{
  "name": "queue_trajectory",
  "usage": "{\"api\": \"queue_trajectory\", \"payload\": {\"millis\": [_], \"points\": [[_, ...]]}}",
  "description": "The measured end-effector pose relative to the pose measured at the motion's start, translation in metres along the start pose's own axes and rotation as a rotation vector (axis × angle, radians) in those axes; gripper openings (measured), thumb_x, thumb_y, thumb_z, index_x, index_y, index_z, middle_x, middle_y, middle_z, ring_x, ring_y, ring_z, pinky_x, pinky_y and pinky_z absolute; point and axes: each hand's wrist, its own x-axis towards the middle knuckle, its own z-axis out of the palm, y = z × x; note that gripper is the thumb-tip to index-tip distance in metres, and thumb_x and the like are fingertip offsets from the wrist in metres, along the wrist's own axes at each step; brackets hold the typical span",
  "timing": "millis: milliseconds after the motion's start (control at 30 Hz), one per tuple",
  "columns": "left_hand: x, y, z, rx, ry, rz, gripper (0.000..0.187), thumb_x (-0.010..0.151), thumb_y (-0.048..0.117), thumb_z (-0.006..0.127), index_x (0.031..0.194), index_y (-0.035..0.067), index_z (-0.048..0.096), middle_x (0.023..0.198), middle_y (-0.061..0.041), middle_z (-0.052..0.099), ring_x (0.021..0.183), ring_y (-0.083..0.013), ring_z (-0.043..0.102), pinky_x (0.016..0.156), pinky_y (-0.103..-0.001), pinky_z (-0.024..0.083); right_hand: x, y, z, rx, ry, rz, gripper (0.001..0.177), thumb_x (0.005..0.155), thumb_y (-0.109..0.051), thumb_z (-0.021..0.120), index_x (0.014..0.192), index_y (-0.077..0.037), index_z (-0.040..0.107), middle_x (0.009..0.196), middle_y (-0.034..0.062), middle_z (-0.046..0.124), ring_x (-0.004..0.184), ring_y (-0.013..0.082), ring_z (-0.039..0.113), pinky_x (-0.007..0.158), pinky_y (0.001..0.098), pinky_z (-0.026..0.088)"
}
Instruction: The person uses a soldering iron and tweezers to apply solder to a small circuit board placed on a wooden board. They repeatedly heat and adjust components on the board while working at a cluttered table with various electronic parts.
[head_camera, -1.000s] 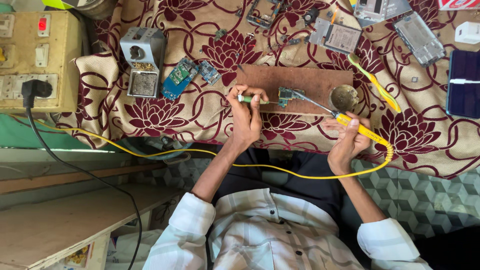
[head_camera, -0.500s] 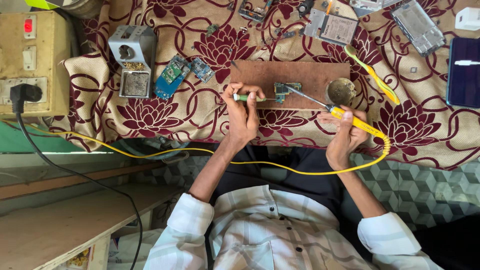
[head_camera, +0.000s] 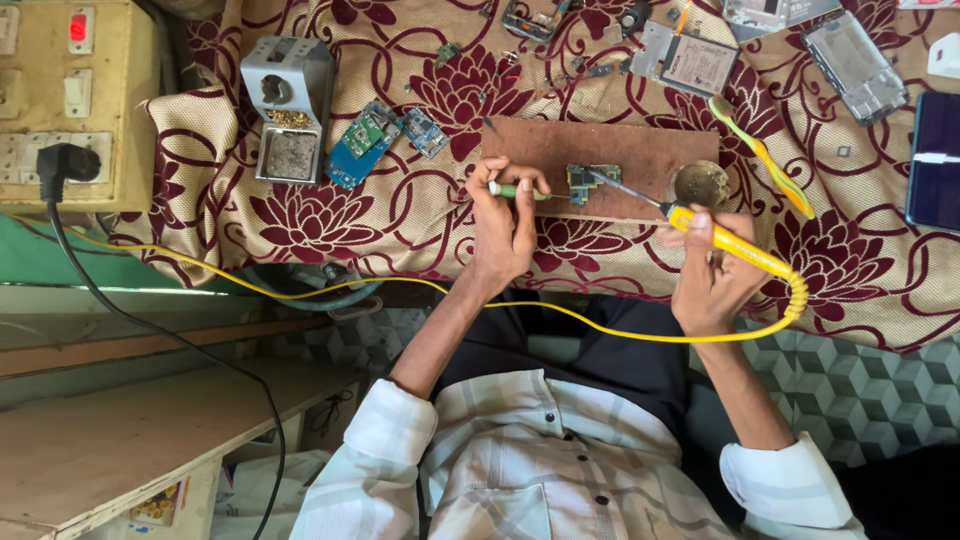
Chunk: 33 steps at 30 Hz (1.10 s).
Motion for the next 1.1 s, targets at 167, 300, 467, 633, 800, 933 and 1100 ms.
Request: {"api": "queue_trajectory", "payload": {"millis": [167, 300, 467, 633, 800, 933, 1100], "points": [[0.002, -0.002, 0.001, 0.021, -0.016, 0.017, 0.03, 0.113, 0.003, 0.041, 0.136, 0.002, 0.022, 0.102, -0.011, 0.065, 0.081, -0.0145, 0.057, 0.085, -0.033, 0.047, 0.018, -0.033, -0.001, -0.154, -0.107, -0.044, 0.014, 0.119, -0.005, 0.055, 0.114, 0.008, 0.054, 0.092, 0.0168, 0.071, 0.079, 0.0163, 0.068, 0.072, 0.0273, 0.055], [0.002, -0.002, 0.001, 0.032, -0.016, 0.032, 0.03, 0.113, 0.004, 0.041, 0.137, 0.002, 0.023, 0.101, -0.012, 0.064, 0.086, -0.0174, 0.059, 0.088, -0.035, 0.047, 0.038, -0.056, -0.001, -0.278, -0.18, -0.082, 0.022, 0.12, -0.007, 0.059, 0.103, 0.007, 0.056, 0.09, 0.0154, 0.072, 0.078, 0.014, 0.071, 0.071, 0.0262, 0.056], [0.004, 0.001, -0.001, 0.051, -0.02, 0.021, 0.029, 0.112, 0.005, 0.042, 0.134, 0.0, 0.024, 0.101, -0.011, 0.065, 0.086, -0.0176, 0.061, 0.09, -0.035, 0.048, 0.064, -0.074, 0.007, -0.302, -0.253, 0.013, 0.019, 0.114, -0.009, 0.062, 0.101, 0.004, 0.058, 0.082, 0.0088, 0.068, 0.071, 0.01, 0.067, 0.061, 0.0263, 0.05], [0.004, 0.005, -0.002, 0.034, -0.013, -0.005, 0.03, 0.112, 0.005, 0.044, 0.133, -0.001, 0.025, 0.101, -0.011, 0.065, 0.084, -0.0185, 0.063, 0.088, -0.034, 0.049, 0.082, -0.083, 0.017, -0.436, -0.335, -0.058, 0.032, 0.116, -0.014, 0.066, 0.09, 0.002, 0.059, 0.063, 0.0055, 0.055, 0.053, 0.0091, 0.047, 0.052, 0.031, 0.034], [0.004, 0.006, -0.003, 0.018, -0.026, -0.028, 0.03, 0.111, 0.004, 0.045, 0.133, -0.001, 0.025, 0.102, -0.011, 0.066, 0.082, -0.0183, 0.063, 0.086, -0.033, 0.05, 0.101, -0.079, 0.023, -0.574, -0.361, -0.19, 0.037, 0.115, -0.016, 0.071, 0.084, 0.0, 0.057, 0.063, 0.004, 0.047, 0.054, 0.0164, 0.041, 0.064, 0.0371, 0.036], [0.004, 0.005, -0.002, 0.008, -0.033, -0.052, 0.032, 0.11, 0.002, 0.045, 0.133, -0.002, 0.024, 0.102, -0.012, 0.066, 0.077, -0.0167, 0.061, 0.082, -0.032, 0.05, 0.101, -0.062, 0.026, -0.722, -0.287, -0.349, 0.028, 0.107, -0.012, 0.073, 0.084, -0.001, 0.061, 0.078, 0.0063, 0.055, 0.083, 0.0285, 0.044, 0.083, 0.0473, 0.035], [0.004, 0.005, -0.002, 0.0, -0.019, -0.018, 0.031, 0.11, 0.002, 0.045, 0.134, -0.001, 0.024, 0.102, -0.011, 0.065, 0.081, -0.0183, 0.063, 0.082, -0.033, 0.051, 0.102, -0.04, 0.034, -0.687, -0.121, -0.521, 0.022, 0.112, -0.015, 0.068, 0.113, 0.004, 0.057, 0.107, 0.0135, 0.063, 0.106, 0.0263, 0.041, 0.099, 0.0426, 0.034]]}}
